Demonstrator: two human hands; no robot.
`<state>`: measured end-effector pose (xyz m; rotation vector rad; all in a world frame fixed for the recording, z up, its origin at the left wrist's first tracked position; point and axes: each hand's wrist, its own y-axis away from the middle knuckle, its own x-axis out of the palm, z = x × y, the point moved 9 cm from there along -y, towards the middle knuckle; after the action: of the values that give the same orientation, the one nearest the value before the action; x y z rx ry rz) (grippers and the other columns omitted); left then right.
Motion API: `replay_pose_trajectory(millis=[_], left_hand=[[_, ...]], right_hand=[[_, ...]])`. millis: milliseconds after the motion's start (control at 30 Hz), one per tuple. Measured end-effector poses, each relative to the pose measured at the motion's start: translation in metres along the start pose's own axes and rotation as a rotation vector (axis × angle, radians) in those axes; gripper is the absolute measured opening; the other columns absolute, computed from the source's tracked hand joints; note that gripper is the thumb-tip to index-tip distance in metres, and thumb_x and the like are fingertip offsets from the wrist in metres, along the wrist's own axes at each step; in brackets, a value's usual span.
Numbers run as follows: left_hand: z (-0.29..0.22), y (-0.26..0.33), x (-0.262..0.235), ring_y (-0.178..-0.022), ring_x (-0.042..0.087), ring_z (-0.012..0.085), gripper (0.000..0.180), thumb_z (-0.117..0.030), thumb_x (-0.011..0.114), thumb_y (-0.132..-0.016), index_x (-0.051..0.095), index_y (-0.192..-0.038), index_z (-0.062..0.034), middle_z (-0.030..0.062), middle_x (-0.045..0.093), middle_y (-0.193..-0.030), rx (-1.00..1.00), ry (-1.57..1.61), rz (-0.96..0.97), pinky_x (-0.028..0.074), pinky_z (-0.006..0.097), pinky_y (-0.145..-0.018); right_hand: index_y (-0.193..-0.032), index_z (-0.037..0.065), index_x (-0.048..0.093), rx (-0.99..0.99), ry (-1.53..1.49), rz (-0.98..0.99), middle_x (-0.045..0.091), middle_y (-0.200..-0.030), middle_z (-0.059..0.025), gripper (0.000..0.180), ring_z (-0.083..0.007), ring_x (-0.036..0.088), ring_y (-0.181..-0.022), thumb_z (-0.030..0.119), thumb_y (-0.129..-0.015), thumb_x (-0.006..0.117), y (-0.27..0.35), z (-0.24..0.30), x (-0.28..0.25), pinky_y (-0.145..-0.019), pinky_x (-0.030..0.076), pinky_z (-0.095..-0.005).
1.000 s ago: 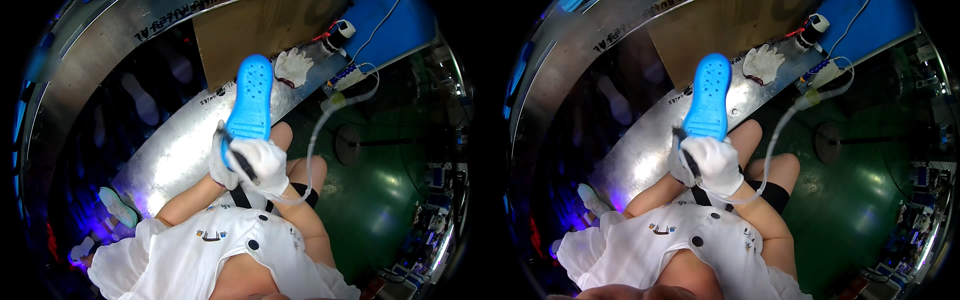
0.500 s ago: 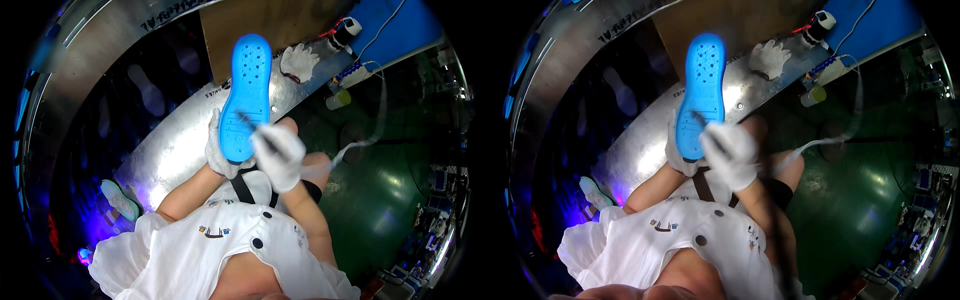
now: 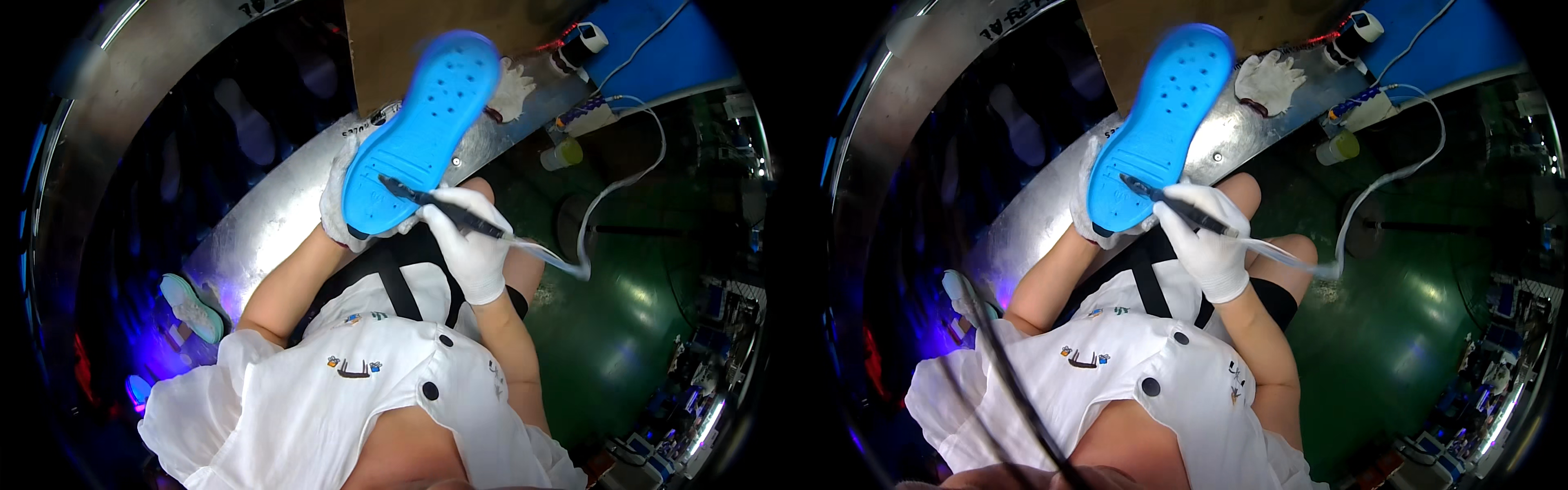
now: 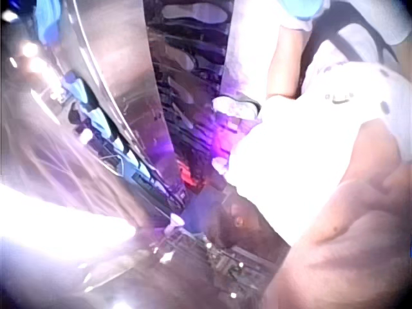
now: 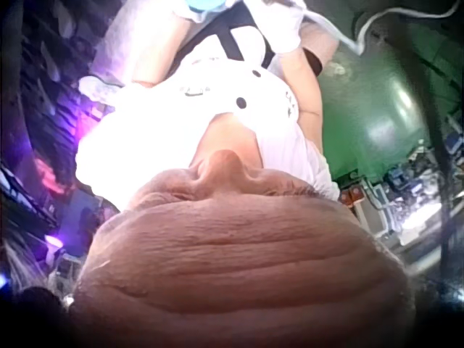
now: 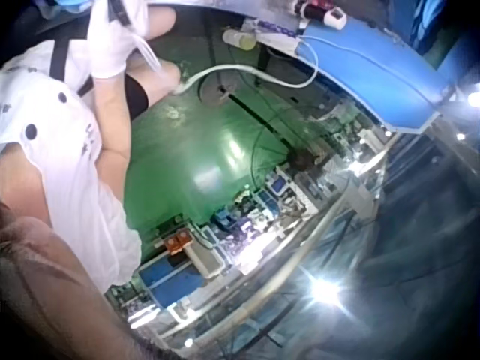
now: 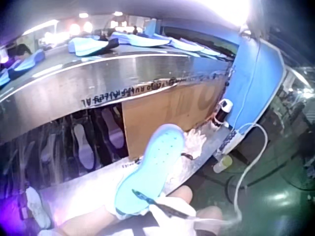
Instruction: The person uses a handheld tool to trim excess material from the edges of blue slipper soles. They pick up a slipper from a conveyor belt, scrape the edges with the tool, and place the finished item back on the belt. The process is repeated for multiple units.
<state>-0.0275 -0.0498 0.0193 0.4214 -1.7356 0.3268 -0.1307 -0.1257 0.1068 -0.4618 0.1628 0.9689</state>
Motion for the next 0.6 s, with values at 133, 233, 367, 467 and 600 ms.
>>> replay_pose_trajectory(millis=[133,233,367,467,600], left_hand=[[-0.03,-0.013,-0.016,-0.105,0.066,0.0416,0.071,-0.051,0.036,-0.102,0.04,-0.145,0.0058,0.0335,0.053,-0.133,-0.067,-0.391,0.083,0.061,0.045,-0.078],[-0.018,-0.009,-0.004,-0.113,0.063,0.0378,0.07,-0.049,0.04,-0.101,0.042,-0.144,0.0064,0.0305,0.052,-0.136,-0.226,-0.493,0.039,0.057,0.044,-0.09],[-0.024,-0.02,-0.024,-0.116,0.064,0.0297,0.06,-0.038,0.058,-0.098,0.05,-0.138,0.0053,0.0227,0.06,-0.131,-0.293,-0.513,0.003,0.053,0.037,-0.1],[-0.028,-0.023,-0.022,-0.11,0.066,0.0254,0.052,-0.031,0.064,-0.095,0.057,-0.132,0.0042,0.0182,0.065,-0.124,-0.289,-0.741,0.04,0.055,0.036,-0.097],[-0.032,-0.017,-0.015,-0.108,0.067,0.0241,0.053,-0.035,0.067,-0.094,0.058,-0.13,0.0025,0.0173,0.066,-0.123,-0.381,-0.63,-0.181,0.056,0.035,-0.095]], right_hand=[[-0.096,0.009,0.07,-0.426,0.457,0.509,0.071,-0.094,-0.0044,0.017,-0.0258,0.068,-0.081,0.013,-0.08,0.074,0.027,0.056,0.04,-0.071,0.055,-0.0324],[-0.098,0.005,0.072,-0.25,-0.049,0.307,0.072,-0.103,-0.0097,0.023,-0.0268,0.069,-0.081,0.002,-0.076,0.078,0.009,0.033,0.015,-0.076,0.056,-0.0342],[-0.099,0.008,0.072,-0.456,0.495,0.58,0.072,-0.106,-0.0077,0.024,-0.0232,0.066,-0.077,0.005,-0.075,0.077,0.026,0.048,0.039,-0.064,0.054,-0.0307],[-0.103,0.013,0.07,-0.438,0.266,0.441,0.07,-0.109,-0.0057,0.031,-0.022,0.063,-0.078,0.018,-0.072,0.074,0.017,0.056,0.019,-0.062,0.053,-0.0314],[-0.099,0.013,0.07,-0.501,0.564,0.509,0.071,-0.109,-0.0036,0.025,-0.0216,0.062,-0.076,0.023,-0.076,0.071,0.025,0.057,0.026,-0.063,0.051,-0.0331]])
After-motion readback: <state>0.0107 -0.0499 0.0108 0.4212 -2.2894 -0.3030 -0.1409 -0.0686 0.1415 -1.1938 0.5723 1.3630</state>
